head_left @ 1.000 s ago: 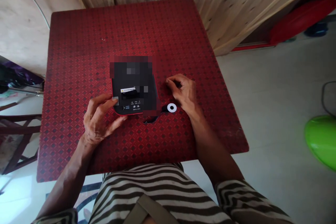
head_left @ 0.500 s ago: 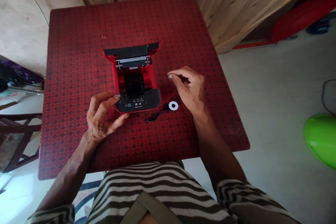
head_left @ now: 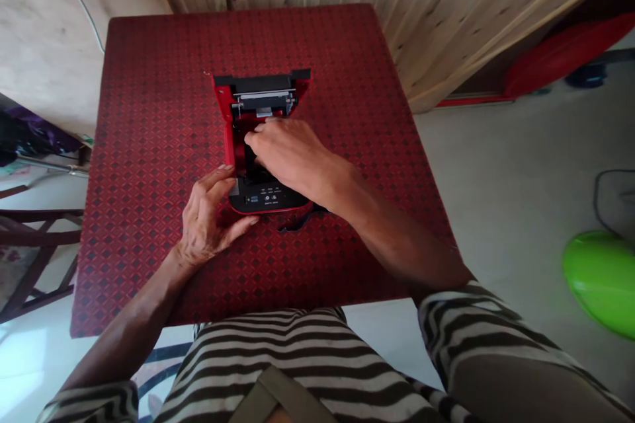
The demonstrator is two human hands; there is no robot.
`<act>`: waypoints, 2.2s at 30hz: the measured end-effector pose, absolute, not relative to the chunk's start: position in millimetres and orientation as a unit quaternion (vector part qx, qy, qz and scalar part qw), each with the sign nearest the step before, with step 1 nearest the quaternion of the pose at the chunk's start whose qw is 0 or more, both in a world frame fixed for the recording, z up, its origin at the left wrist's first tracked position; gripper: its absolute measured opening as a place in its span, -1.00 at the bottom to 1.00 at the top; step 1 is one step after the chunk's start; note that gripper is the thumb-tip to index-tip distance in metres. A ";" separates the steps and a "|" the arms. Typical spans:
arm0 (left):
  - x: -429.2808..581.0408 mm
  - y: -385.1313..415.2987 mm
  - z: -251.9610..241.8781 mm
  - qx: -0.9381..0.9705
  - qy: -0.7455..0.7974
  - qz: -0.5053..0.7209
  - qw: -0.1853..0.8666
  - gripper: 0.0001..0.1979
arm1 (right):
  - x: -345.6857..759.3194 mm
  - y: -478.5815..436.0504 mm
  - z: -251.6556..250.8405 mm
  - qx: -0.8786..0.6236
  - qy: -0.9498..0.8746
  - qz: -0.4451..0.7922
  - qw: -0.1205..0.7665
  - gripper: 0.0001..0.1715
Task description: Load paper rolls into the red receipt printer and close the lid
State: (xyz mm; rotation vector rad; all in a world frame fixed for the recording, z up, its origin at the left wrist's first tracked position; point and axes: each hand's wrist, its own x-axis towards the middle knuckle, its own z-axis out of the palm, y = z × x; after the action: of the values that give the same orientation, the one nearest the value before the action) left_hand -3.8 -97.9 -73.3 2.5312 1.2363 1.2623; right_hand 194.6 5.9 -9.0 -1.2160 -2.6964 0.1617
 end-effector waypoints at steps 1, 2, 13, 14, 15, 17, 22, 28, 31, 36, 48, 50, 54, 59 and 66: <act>-2.8 -97.5 -73.0 0.821 0.403 0.404 0.026 -0.14 | 192.8 6.5 -7.3 -0.412 -0.906 0.060 0.072 -0.70; -1.8 -97.2 -72.5 0.822 0.409 0.396 0.023 -0.14 | 191.8 7.1 -4.9 -0.414 -0.906 0.067 0.051 -0.70; -2.6 -96.4 -69.6 0.829 0.416 0.374 0.020 -0.16 | 208.4 -5.9 22.1 -0.411 -0.899 0.099 0.112 -0.85; -2.7 -96.3 -69.9 0.828 0.416 0.374 0.021 -0.17 | 213.1 -12.6 28.2 -0.416 -0.894 0.103 0.130 -0.86; -2.8 -96.2 -70.2 0.828 0.416 0.375 0.022 -0.17 | 219.5 -19.5 34.5 -0.416 -0.890 0.111 0.151 -0.86; -2.8 -96.2 -70.7 0.828 0.414 0.378 0.025 -0.18 | 238.4 -30.9 43.4 -0.416 -0.872 0.150 0.211 -0.84; -2.9 -95.8 -71.5 0.826 0.413 0.382 0.032 -0.18 | 304.6 -26.9 7.8 -0.485 -0.722 0.296 0.396 -0.74; -3.8 -94.6 -71.0 0.826 0.404 0.391 0.035 -0.18 | 334.9 -4.6 -75.7 -0.554 -0.640 0.298 0.441 -0.74; -5.1 -94.1 -70.3 0.827 0.402 0.392 0.040 -0.19 | 330.8 -4.5 -93.3 -0.555 -0.634 0.306 0.443 -0.75; -7.0 -93.5 -67.8 0.832 0.398 0.385 0.041 -0.17 | 332.2 -7.1 -100.7 -0.559 -0.631 0.321 0.431 -0.60; -6.6 -94.4 -63.0 0.831 0.406 0.379 0.037 -0.20 | 332.0 -114.3 -67.4 -0.588 -0.648 0.371 0.309 -0.48; -6.6 -95.0 -62.4 0.829 0.414 0.375 0.040 -0.21 | 323.8 -115.9 -76.1 -0.580 -0.656 0.352 0.333 -0.56; -6.3 -95.7 -62.1 0.827 0.418 0.373 0.050 -0.21 | 311.3 -119.0 -86.6 -0.609 -0.620 0.301 0.393 -0.33; -6.7 -94.6 -63.5 0.828 0.403 0.385 0.055 -0.19 | 296.5 -133.3 -85.6 -0.628 -0.623 0.227 0.406 -0.40; -8.3 -94.3 -65.3 0.835 0.396 0.379 0.044 -0.18 | 284.6 -122.2 -86.2 -0.609 -0.658 0.227 0.379 -0.74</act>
State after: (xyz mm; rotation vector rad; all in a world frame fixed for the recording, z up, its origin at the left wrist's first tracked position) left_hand -8.3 -94.3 -65.3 2.5522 1.2108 1.1587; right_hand 284.6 -122.2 -86.2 -1.5561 -1.6817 0.5785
